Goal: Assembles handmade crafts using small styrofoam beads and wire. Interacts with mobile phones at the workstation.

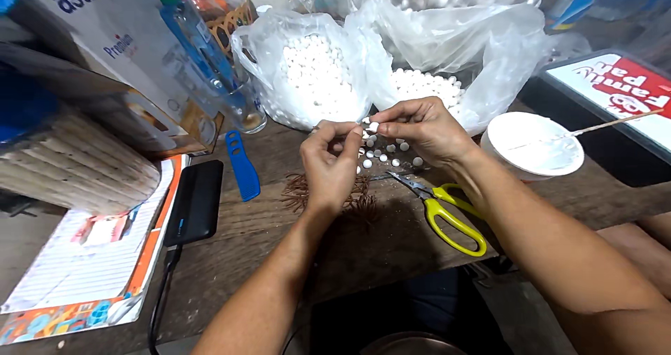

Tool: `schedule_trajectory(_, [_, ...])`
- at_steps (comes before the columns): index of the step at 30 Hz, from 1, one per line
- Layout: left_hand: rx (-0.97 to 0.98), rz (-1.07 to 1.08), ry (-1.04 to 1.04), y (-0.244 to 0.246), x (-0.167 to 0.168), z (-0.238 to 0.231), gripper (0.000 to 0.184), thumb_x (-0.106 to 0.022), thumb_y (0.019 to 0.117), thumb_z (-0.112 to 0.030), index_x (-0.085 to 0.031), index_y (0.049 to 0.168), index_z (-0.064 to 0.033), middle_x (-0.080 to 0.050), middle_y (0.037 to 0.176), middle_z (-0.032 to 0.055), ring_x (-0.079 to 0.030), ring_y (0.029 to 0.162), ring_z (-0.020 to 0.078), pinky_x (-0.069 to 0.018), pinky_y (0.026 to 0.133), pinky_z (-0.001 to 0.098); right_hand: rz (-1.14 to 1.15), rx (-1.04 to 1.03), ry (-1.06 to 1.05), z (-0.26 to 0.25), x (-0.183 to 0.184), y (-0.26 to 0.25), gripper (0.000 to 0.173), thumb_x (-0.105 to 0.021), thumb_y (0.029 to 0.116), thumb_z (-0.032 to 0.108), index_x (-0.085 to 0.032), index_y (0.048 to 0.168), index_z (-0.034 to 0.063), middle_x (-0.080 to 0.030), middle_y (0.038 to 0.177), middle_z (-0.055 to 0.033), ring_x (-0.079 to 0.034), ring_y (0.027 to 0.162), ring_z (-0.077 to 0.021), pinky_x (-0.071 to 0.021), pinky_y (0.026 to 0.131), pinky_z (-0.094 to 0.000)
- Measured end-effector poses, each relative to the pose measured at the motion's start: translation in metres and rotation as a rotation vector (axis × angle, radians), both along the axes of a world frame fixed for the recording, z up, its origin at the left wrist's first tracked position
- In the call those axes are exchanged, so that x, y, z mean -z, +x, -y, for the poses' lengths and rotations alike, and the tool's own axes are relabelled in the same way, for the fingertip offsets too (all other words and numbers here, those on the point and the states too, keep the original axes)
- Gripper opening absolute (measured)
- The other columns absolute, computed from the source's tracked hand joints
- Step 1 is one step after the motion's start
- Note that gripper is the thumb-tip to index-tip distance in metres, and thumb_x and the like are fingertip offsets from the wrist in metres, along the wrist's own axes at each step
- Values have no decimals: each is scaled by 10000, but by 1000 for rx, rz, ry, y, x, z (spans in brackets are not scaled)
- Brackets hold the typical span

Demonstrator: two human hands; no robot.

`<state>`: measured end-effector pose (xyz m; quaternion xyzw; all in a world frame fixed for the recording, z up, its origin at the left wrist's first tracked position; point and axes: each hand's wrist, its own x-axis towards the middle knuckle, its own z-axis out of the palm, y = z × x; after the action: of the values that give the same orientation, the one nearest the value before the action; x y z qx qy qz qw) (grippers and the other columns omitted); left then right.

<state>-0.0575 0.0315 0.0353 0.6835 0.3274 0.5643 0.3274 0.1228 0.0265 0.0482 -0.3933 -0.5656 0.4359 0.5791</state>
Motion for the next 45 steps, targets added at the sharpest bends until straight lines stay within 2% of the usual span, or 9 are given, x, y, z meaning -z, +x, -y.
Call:
schedule_trajectory(9, [0, 20, 66, 0, 1, -2, 56, -643, 957, -15, -698, 952, -4, -600, 889, 0, -574, 700, -28, -483, 612, 102, -59, 5, -44, 0, 0, -2, 198, -633, 880, -127, -749, 921, 28, -743, 795, 19, -670, 665, -21, -577, 659, -178])
schedule_trajectory(16, [-4, -3, 97, 1, 3, -2, 62, -649, 958, -20, -705, 959, 6, -603, 900, 16, -584, 764, -15, -490, 658, 109, -42, -5, -36, 1, 0, -3, 203, -631, 875, -124, -747, 933, 32, -747, 825, 19, -677, 687, -23, -584, 675, -184])
schedule_trajectory(28, [-22, -7, 191, 3, 8, -5, 83, -646, 949, -7, -713, 949, 42, -617, 885, 37, -593, 786, -4, -492, 690, 114, -59, 15, -47, 3, 0, -7, 186, -632, 893, -117, -739, 918, 33, -731, 762, 32, -660, 639, -16, -572, 637, -179])
schedule_trajectory(33, [-19, 60, 209, 7, 12, -7, 75, -645, 931, 31, -712, 925, 66, -620, 857, 40, -592, 793, -15, -498, 717, 105, -72, 50, -47, 4, 0, -11, 192, -630, 896, -119, -735, 898, 41, -732, 754, 40, -655, 625, -8, -570, 620, -174])
schedule_trajectory(36, [-4, 24, 209, 4, 11, -6, 74, -638, 932, 30, -706, 932, 60, -617, 873, 34, -597, 781, -17, -504, 701, 107, -80, 75, -34, 5, 0, -14, 192, -642, 885, -126, -740, 886, 39, -733, 751, 36, -655, 620, -7, -570, 617, -173])
schedule_trajectory(41, [-12, 24, 147, 3, 9, -5, 71, -661, 936, 18, -723, 955, 47, -622, 899, 37, -599, 778, -15, -502, 677, 104, 6, 84, 38, 5, 0, -12, 140, -666, 893, -81, -741, 930, 32, -732, 779, 40, -656, 645, -5, -572, 636, -175])
schedule_trajectory(45, [-1, 63, 86, 3, 8, -3, 70, -663, 940, 14, -730, 951, 31, -634, 924, 28, -617, 801, -12, -523, 687, 115, 165, 75, 147, 6, -2, -8, 150, -694, 876, -52, -736, 1013, -6, -739, 881, 10, -682, 762, 6, -585, 744, -166])
